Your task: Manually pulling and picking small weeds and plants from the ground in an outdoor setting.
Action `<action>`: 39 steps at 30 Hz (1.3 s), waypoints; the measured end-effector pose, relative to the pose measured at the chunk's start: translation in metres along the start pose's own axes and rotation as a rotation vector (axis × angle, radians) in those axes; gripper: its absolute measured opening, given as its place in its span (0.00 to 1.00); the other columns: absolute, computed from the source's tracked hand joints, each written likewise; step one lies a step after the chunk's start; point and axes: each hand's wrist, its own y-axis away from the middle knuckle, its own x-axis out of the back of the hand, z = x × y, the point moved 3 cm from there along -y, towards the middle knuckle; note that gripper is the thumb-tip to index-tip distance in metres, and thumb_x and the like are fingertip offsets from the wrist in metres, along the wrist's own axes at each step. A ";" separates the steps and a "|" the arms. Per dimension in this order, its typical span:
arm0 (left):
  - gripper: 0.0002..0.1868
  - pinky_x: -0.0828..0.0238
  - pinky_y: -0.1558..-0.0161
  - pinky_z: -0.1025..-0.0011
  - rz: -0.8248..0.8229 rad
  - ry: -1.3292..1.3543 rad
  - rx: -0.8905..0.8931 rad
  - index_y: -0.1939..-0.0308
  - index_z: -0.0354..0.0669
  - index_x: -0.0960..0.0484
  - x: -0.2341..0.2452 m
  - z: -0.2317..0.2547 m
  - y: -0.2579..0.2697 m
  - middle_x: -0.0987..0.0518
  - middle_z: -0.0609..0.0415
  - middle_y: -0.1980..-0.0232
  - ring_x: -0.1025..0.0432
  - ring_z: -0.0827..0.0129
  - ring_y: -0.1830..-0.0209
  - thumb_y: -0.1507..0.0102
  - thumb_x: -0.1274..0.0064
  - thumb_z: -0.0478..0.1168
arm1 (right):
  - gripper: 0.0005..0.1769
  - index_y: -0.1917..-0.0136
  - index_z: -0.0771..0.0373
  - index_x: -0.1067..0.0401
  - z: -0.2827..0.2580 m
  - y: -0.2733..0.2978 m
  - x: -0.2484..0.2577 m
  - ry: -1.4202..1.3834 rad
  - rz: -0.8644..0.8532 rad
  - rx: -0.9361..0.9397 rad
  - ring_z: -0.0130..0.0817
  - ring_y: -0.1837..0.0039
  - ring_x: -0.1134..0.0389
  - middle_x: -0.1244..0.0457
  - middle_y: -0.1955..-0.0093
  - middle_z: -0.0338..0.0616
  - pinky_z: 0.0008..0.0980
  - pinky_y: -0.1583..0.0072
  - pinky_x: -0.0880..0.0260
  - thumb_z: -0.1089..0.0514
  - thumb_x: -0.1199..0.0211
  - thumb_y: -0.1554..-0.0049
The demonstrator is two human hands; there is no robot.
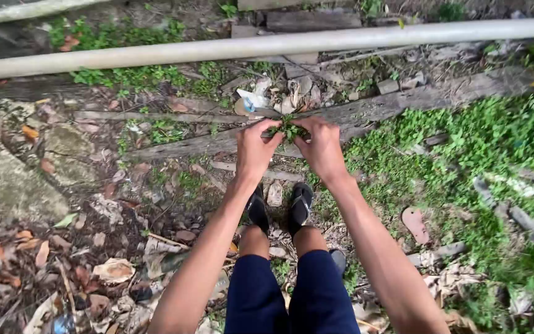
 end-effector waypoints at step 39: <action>0.42 0.40 0.31 0.58 0.079 -0.146 -0.273 0.25 0.45 0.38 -0.272 -0.547 -0.150 0.37 0.39 0.25 0.38 0.50 0.27 0.41 0.34 0.38 | 0.36 0.32 0.61 0.29 0.519 -0.002 -0.356 0.153 0.153 0.047 0.49 0.32 0.36 0.39 0.33 0.54 0.43 0.31 0.30 0.62 0.24 0.53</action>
